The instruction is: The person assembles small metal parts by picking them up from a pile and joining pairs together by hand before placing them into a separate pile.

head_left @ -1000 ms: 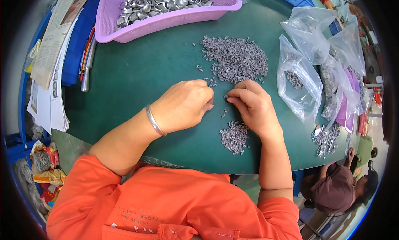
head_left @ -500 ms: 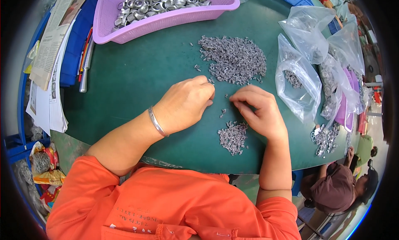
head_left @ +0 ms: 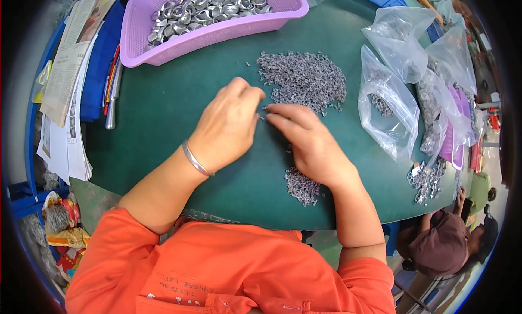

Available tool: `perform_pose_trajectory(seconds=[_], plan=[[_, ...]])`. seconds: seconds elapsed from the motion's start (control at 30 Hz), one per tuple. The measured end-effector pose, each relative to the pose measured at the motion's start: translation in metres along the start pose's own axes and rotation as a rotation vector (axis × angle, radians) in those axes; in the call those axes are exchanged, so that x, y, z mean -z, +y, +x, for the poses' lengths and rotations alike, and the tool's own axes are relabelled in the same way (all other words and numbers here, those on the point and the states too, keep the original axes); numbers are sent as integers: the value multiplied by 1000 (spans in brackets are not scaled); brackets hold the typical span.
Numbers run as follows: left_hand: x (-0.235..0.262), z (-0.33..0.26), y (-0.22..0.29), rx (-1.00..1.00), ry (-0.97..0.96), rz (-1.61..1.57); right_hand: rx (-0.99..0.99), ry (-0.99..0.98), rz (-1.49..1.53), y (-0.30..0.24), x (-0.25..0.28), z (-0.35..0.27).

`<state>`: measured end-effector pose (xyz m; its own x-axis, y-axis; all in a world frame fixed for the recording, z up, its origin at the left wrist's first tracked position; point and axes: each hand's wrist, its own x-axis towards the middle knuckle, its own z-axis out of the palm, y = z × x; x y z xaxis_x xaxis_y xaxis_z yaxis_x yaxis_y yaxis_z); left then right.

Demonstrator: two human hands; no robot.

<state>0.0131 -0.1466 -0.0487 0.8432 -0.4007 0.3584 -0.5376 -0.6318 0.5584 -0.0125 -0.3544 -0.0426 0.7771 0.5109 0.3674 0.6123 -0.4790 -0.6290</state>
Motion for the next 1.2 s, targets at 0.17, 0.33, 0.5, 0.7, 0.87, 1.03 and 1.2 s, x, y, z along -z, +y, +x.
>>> perform_pose_trajectory(seconds=[0.17,0.33,0.5,0.7,0.87,1.03,1.2], plan=[[-7,-5,0,-62,-173,-246,-51,13,-8,9,6,-8],[-4,1,1,27,-61,-249,-89,-19,12,12,15,-12],[3,3,4,0,-105,-242,-289,161,21,13,32,-19],[-4,-1,6,-11,-149,-250,-166,98,-32,14,17,-18],[-4,0,4,-14,-140,-249,-144,85,-90,16,11,-15],[-4,2,5,24,-198,-273,-154,27,-82,16,18,-14],[-5,0,6,-58,-178,-132,-200,59,-38,16,30,-20]])
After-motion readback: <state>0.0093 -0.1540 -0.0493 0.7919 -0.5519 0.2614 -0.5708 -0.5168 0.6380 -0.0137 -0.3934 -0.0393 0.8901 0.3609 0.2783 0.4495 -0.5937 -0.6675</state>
